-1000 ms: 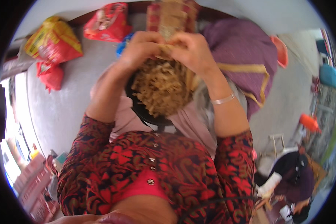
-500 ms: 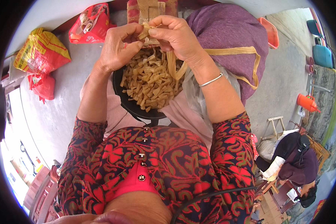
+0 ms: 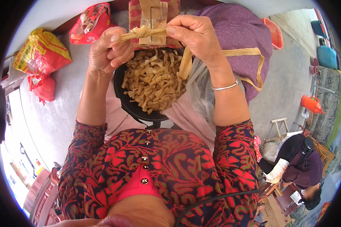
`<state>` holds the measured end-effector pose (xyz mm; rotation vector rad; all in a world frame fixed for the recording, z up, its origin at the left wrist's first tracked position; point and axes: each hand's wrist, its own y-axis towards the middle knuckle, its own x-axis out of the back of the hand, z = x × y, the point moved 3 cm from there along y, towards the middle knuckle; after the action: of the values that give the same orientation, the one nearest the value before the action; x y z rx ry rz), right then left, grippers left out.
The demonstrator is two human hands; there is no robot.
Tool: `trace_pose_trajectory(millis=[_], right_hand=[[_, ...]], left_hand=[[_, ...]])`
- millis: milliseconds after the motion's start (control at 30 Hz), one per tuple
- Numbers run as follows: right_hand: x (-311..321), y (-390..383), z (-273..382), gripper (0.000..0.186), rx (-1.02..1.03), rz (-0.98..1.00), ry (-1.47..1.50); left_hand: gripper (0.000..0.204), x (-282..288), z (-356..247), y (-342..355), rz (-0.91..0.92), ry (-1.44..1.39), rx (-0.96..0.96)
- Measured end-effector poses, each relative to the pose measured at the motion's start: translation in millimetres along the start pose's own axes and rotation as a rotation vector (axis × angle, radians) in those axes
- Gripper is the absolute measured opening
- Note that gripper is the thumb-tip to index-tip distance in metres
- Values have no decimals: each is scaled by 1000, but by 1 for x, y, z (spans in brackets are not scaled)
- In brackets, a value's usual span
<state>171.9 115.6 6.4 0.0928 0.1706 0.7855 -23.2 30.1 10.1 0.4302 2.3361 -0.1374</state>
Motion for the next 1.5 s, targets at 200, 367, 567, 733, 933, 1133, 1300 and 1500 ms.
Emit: trace_pose_trajectory(millis=[200, 367, 567, 733, 933, 1133, 1300, 1500], right_hand=[[-2, 0, -13, 14, -72, 1, -137], [-14, 0, -30, 15, -52, 25, -308], [-11, -3, -27, 16, -97, 57, -442], [-4, 22, -51, 18, -51, -116, -490], [-9, 38, -60, 28, -69, -136, -872], [-17, 20, -48, 28, -370, -93, 15], [-59, 10, -43, 25, -560, 67, 589], [-75, 6, -33, 25, -403, 155, 292]], left_hand=[[32, 14, -11, 2, -210, 1193, -34], [28, -18, 12, 8, -110, 1652, -129], [27, 14, 6, 1, 21, 1270, 276], [30, 40, 5, 19, -243, 1618, -80], [27, 57, 9, 23, -390, 1743, 35], [35, 1, 7, 5, -177, 1690, 370], [48, -10, 39, 8, -633, 949, -60], [45, 20, 1, 13, -454, -292, -456]])
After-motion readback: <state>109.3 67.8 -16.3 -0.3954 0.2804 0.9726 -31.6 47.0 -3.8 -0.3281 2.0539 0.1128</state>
